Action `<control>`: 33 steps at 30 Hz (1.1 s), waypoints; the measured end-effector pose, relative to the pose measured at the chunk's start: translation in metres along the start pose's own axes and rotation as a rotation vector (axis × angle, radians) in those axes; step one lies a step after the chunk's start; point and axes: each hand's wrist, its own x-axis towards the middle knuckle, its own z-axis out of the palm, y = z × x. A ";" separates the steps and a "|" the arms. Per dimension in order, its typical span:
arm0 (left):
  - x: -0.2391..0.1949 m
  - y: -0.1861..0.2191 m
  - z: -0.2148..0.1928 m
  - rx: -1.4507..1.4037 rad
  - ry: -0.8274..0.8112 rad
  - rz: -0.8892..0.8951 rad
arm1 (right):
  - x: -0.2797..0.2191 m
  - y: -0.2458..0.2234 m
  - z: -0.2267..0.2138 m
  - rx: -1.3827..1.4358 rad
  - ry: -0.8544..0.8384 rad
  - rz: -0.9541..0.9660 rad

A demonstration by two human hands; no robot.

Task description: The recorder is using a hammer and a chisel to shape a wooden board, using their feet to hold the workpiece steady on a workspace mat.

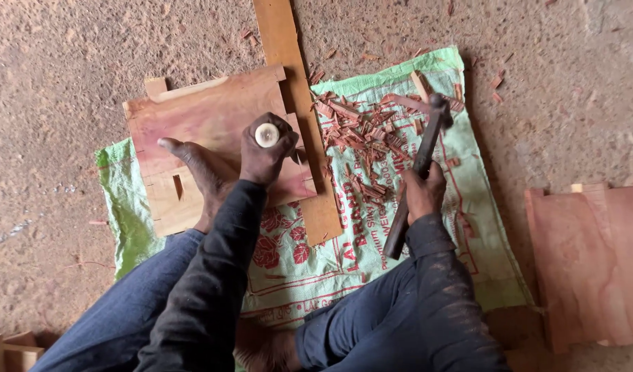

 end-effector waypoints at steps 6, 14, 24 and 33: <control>-0.004 -0.023 -0.008 -0.020 0.048 0.059 | -0.057 -0.055 0.008 0.053 -0.220 -0.429; 0.004 -0.041 -0.004 0.180 0.134 0.066 | -0.112 -0.155 0.044 -0.455 -0.395 -0.996; 0.004 -0.036 0.007 0.386 0.130 0.151 | -0.122 -0.198 0.060 -0.801 -0.355 -0.847; -0.003 0.008 0.023 0.499 0.066 0.680 | -0.051 -0.095 0.056 -1.302 -0.410 -0.809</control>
